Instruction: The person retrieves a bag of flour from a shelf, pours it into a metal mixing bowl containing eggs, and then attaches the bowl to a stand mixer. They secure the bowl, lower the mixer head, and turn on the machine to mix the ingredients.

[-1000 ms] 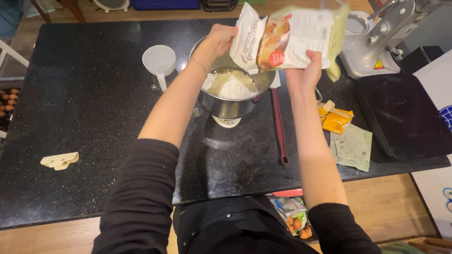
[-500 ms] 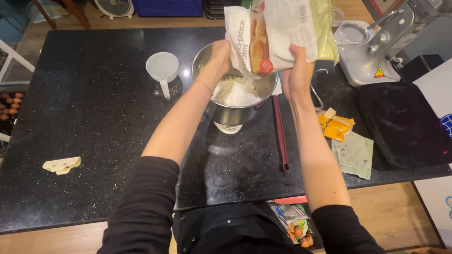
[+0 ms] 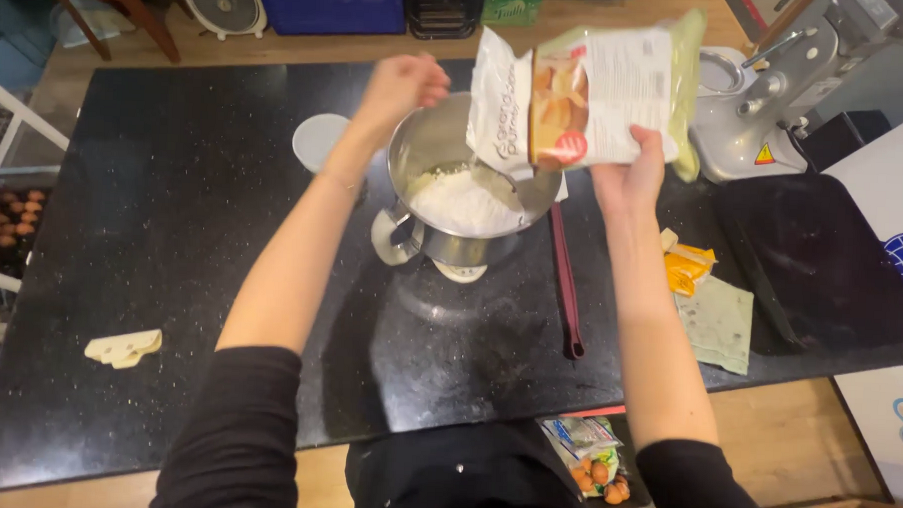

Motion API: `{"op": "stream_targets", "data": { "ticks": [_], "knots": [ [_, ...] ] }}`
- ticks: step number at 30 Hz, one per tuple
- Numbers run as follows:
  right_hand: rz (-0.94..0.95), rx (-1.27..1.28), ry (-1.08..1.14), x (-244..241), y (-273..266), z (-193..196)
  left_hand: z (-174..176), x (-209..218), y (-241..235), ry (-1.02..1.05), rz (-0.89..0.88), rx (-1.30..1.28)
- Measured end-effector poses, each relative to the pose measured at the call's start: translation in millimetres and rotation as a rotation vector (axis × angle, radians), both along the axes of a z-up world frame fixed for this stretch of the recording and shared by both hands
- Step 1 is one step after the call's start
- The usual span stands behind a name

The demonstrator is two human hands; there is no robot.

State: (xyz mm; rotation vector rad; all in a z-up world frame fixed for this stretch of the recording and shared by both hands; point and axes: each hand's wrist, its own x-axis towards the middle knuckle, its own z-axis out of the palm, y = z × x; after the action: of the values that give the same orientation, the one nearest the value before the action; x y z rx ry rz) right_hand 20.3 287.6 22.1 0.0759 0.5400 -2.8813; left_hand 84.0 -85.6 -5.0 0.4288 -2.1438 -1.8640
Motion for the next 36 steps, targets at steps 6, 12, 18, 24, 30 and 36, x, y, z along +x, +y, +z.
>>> {"op": "stream_targets", "data": {
  "ticks": [6, 12, 18, 24, 30, 36],
  "knots": [
    [0.059, -0.214, -0.217, -9, 28, -19, -100, 31, -83, 0.256, 0.169, 0.253],
    [0.012, -0.154, -0.227, 23, 18, 2, -206, 51, -15, -0.283, -0.057, 0.554],
    [0.015, -0.126, -0.227, 21, 22, -10, -184, 82, 46, -0.26, -0.143, 0.79],
    [0.056, -0.14, -0.208, 24, 14, -19, -166, 93, 75, -0.238, -0.108, 0.803],
    [0.076, -0.118, -0.182, 28, 13, -23, -142, 103, 80, -0.202, -0.068, 0.791],
    [0.089, -0.122, -0.169, 22, 15, -27, -149, 103, 61, -0.168, -0.022, 0.771]
  ]
}}
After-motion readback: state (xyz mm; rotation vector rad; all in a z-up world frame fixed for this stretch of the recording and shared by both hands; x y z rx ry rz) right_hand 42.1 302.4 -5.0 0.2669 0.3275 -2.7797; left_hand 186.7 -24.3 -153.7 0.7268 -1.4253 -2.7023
